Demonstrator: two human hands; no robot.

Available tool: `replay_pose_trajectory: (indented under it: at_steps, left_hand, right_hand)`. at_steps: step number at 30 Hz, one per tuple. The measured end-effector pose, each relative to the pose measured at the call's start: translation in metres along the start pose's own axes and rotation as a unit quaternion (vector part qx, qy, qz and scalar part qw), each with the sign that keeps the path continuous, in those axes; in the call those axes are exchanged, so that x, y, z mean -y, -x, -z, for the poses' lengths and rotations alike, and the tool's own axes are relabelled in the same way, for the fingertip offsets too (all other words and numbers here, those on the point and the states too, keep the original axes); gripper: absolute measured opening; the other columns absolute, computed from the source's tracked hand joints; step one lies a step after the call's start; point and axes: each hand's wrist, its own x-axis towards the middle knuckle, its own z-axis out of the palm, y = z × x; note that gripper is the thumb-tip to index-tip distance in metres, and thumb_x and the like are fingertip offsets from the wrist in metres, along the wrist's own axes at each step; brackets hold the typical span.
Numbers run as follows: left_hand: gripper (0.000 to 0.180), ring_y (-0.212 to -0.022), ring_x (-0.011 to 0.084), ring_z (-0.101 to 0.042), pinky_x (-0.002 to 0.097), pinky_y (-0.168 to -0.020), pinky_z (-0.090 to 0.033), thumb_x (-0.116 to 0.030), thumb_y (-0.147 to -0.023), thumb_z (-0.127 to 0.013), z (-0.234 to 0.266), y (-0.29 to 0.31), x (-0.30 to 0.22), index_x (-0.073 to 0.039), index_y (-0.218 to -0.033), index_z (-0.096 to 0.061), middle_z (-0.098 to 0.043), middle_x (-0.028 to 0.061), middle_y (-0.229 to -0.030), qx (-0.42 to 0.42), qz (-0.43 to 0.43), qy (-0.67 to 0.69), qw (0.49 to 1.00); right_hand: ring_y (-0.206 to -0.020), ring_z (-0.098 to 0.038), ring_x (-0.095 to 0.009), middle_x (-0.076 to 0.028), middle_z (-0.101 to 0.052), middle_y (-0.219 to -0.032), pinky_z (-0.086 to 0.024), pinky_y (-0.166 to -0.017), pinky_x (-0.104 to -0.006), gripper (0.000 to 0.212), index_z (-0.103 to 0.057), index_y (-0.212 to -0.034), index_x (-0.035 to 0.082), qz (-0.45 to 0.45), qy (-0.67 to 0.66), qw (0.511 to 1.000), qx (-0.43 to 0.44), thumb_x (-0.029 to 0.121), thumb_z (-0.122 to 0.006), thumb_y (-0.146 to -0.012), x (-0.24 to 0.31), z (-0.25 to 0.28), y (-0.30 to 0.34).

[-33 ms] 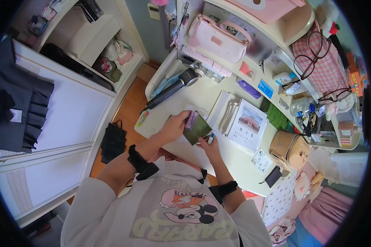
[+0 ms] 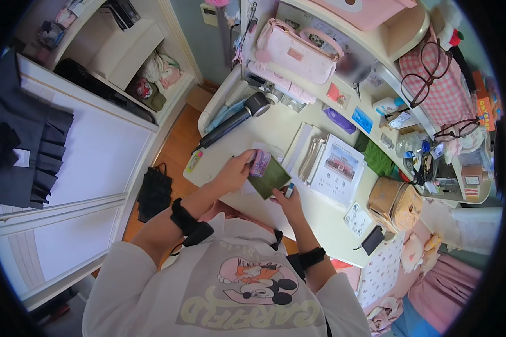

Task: The recorder sorts through a large stack of papers, organizes containers and items on a closet shelf, and places items into a bag.

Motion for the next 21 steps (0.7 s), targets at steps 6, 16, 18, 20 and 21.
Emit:
replay_pose_trajectory:
  at_steps: [6,16,18,20,21]
  left_hand:
    - [0.040,-0.088,0.0217,-0.058,0.0285,-0.076,-0.046,0.006,-0.077,-0.045,0.025,0.032,0.048,0.002,-0.117,-0.043,-0.059,0.0122,-0.100,-0.036,0.005,0.245,0.969]
    - [0.038,-0.099,0.0138,-0.054,0.0264,-0.083,-0.045,0.001,-0.084,-0.045,0.044,0.082,0.060,-0.004,-0.121,-0.041,-0.054,0.0056,-0.108,-0.056,0.253,0.349,0.900]
    - [0.036,-0.095,0.0120,-0.055,0.0242,-0.078,-0.045,0.000,-0.083,-0.047,0.042,0.086,0.060,-0.003,-0.120,-0.043,-0.057,0.0055,-0.104,-0.074,0.228,0.377,0.895]
    - [0.035,-0.090,0.0103,-0.056,0.0220,-0.073,-0.046,-0.001,-0.083,-0.049,0.041,0.088,0.060,-0.002,-0.118,-0.044,-0.059,0.0054,-0.101,-0.096,0.200,0.402,0.888]
    - [0.036,-0.090,0.0104,-0.056,0.0225,-0.073,-0.046,-0.002,-0.083,-0.050,0.042,0.089,0.059,-0.002,-0.119,-0.044,-0.058,0.0055,-0.102,-0.088,0.194,0.394,0.894]
  right_hand:
    - [-0.079,-0.057,-0.017,-0.008,-0.051,-0.089,-0.054,-0.071,-0.0284,0.029,-0.045,-0.101,-0.004,-0.100,0.012,0.995,-0.027,0.008,-0.060,-0.079,-0.046,0.049,0.019]
    - [-0.089,-0.051,-0.036,-0.018,-0.050,-0.092,-0.043,-0.074,-0.0397,0.027,-0.049,-0.092,0.000,0.214,0.468,0.853,-0.093,0.006,-0.064,-0.070,-0.026,0.036,-0.001]
    - [-0.092,-0.049,-0.036,-0.017,-0.050,-0.095,-0.041,-0.078,-0.0408,0.029,-0.050,-0.089,0.001,0.320,0.488,0.812,0.022,0.004,-0.064,-0.064,-0.020,0.013,-0.024]
    - [-0.092,-0.049,-0.034,-0.016,-0.051,-0.096,-0.041,-0.079,-0.0405,0.030,-0.050,-0.089,0.001,0.393,0.505,0.767,0.049,0.005,-0.064,-0.062,-0.023,-0.017,-0.049]
    - [-0.093,-0.050,-0.031,-0.014,-0.051,-0.095,-0.042,-0.079,-0.0394,0.025,-0.051,-0.088,0.001,0.395,0.555,0.728,0.075,0.005,-0.059,-0.065,-0.026,-0.032,-0.061]
